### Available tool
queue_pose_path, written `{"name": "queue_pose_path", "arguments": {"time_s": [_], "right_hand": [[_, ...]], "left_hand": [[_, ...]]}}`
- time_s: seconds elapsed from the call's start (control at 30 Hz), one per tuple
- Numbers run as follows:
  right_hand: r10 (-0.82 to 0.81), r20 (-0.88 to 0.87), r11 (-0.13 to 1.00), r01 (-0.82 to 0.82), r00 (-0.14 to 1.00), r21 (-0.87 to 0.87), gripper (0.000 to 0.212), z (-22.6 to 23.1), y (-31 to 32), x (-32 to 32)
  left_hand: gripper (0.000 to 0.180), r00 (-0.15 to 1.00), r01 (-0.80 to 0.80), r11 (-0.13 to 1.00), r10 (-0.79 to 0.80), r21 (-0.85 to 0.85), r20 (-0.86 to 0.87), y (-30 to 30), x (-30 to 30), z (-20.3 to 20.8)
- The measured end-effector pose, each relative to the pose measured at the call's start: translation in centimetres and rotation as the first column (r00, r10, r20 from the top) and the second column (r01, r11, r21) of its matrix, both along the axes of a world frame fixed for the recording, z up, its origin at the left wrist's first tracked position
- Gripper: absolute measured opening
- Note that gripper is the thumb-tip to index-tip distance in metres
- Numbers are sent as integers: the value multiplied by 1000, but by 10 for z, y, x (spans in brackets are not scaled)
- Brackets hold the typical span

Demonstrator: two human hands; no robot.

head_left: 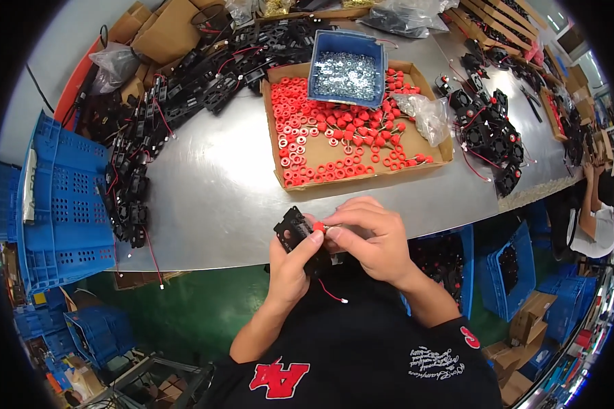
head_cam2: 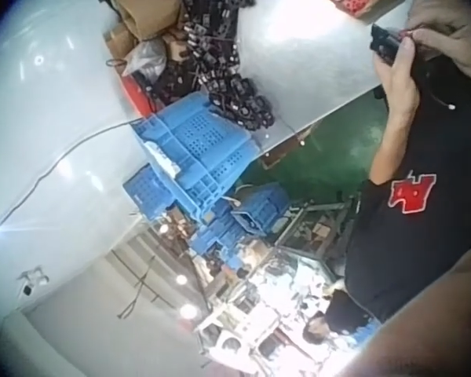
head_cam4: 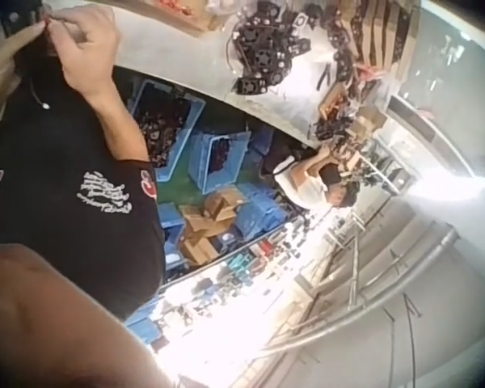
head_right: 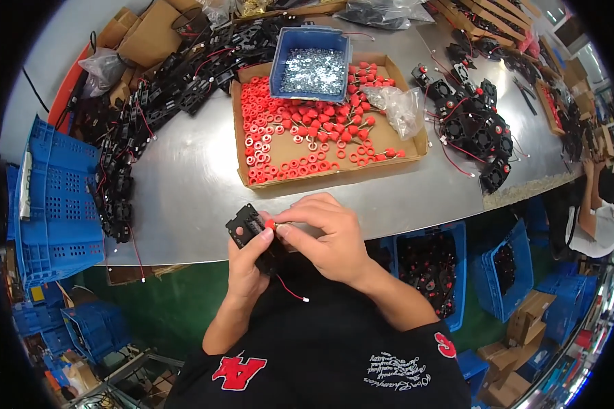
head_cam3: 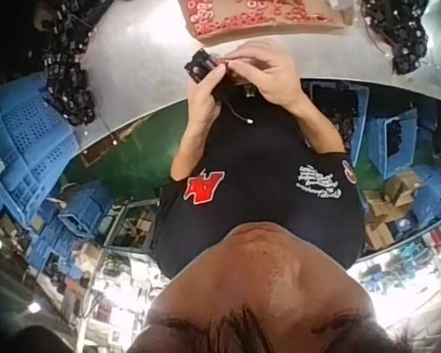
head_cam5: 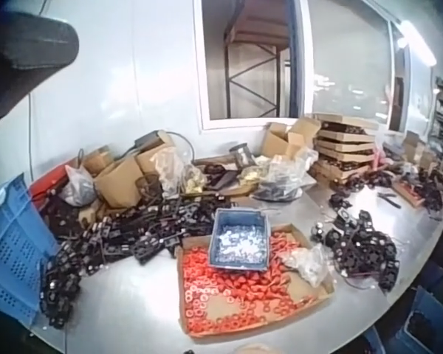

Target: Manually assembling small red plastic rings into black electronic components at a factory workstation.

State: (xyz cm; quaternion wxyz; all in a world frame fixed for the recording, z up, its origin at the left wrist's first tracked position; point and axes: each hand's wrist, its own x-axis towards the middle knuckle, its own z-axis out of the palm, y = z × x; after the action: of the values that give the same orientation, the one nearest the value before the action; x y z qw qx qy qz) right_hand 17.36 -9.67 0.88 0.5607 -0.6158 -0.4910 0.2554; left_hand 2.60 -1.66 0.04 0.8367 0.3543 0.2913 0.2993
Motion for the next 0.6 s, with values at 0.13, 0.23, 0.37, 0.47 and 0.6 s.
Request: {"name": "queue_pose_path", "arguments": {"time_s": [0.13,0.23,0.37,0.47,0.6], "right_hand": [[229,11,973,-229,973,-14,21,23,24,22],[31,494,993,31,869,-117,16,17,63,49],[73,801,966,159,594,-206,12,-7,99,79],[164,870,971,79,466,-225,9,-10,109,86],[199,893,974,21,403,-227,9,-6,113,94]], "left_hand": [[19,1000,-1,1000,1,-11,12,11,-14,-7],[25,1000,-14,998,13,-65,-10,16,-25,-13],[25,998,-40,997,38,-60,-49,19,-31,-9],[26,996,-56,997,53,-49,-66,19,-36,-9],[23,999,-50,996,51,-76,12,21,-36,-9]]}}
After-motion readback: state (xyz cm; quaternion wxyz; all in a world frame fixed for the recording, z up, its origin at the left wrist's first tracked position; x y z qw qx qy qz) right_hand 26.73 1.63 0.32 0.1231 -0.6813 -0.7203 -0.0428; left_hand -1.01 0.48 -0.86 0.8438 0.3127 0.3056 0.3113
